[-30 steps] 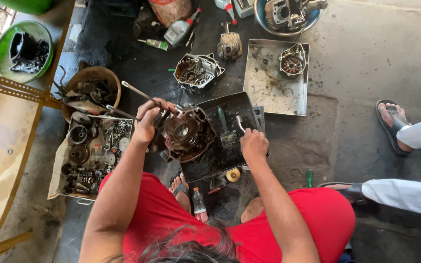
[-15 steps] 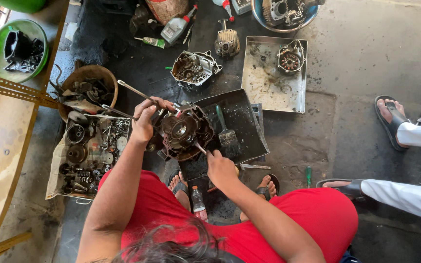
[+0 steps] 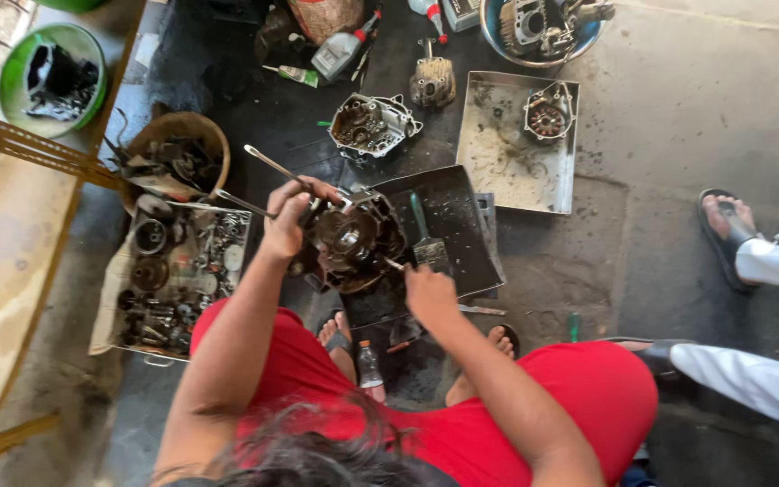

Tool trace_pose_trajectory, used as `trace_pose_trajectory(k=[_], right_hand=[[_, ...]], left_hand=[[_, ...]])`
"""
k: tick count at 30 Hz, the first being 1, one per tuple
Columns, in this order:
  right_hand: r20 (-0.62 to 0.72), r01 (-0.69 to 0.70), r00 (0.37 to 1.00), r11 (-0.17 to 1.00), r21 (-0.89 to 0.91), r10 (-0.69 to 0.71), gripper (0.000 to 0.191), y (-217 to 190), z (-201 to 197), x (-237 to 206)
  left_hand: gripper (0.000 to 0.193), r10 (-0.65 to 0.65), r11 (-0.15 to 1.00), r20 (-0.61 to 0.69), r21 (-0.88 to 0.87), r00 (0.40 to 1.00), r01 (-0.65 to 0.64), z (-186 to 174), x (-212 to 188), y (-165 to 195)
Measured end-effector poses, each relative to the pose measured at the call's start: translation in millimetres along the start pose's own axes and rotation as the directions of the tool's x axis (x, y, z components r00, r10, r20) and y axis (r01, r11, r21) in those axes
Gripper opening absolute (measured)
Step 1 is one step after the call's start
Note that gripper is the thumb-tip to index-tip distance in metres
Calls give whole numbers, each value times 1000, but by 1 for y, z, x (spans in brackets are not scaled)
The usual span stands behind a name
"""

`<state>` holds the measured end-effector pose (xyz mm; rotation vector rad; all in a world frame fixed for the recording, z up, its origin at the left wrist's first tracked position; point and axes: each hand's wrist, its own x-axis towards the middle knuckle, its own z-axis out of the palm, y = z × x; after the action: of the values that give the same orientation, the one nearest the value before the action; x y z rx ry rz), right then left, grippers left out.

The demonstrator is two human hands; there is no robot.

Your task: The person scrubs a disassembled engine casing with a brush and a metal tool, rotating the part to clean different areas. The person then places the cleaned part on the floor.

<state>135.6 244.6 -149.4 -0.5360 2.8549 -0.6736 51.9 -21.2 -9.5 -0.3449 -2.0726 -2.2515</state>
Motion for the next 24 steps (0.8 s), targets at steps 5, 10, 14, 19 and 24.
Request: trace_pose_trajectory(k=[5,10,14,19,24], right_hand=[[162,-1,987,992,127,-20,38,-16,-3,-11],[151,-91,985,994,62,81,32,0,2,-3],[77,-66,994,995,-71,72,46,3,2,-5],[307,-297,930,905,305,202,28,-31,-5,-10],[131,-184,976,982,51,176,22,-18,-25,15]], left_hand=[[29,99,995,14,31,995,-99,2,-5,-5],[33,152,985,58,68,987,-156,4,-11,-10],[36,135,991,-28,8,990,-135,0,-21,-17],[43,189,980,-40,63,981,-187,-2,-28,-24],[46,117,990,-31,85,993,-114,-10,-26,-15]])
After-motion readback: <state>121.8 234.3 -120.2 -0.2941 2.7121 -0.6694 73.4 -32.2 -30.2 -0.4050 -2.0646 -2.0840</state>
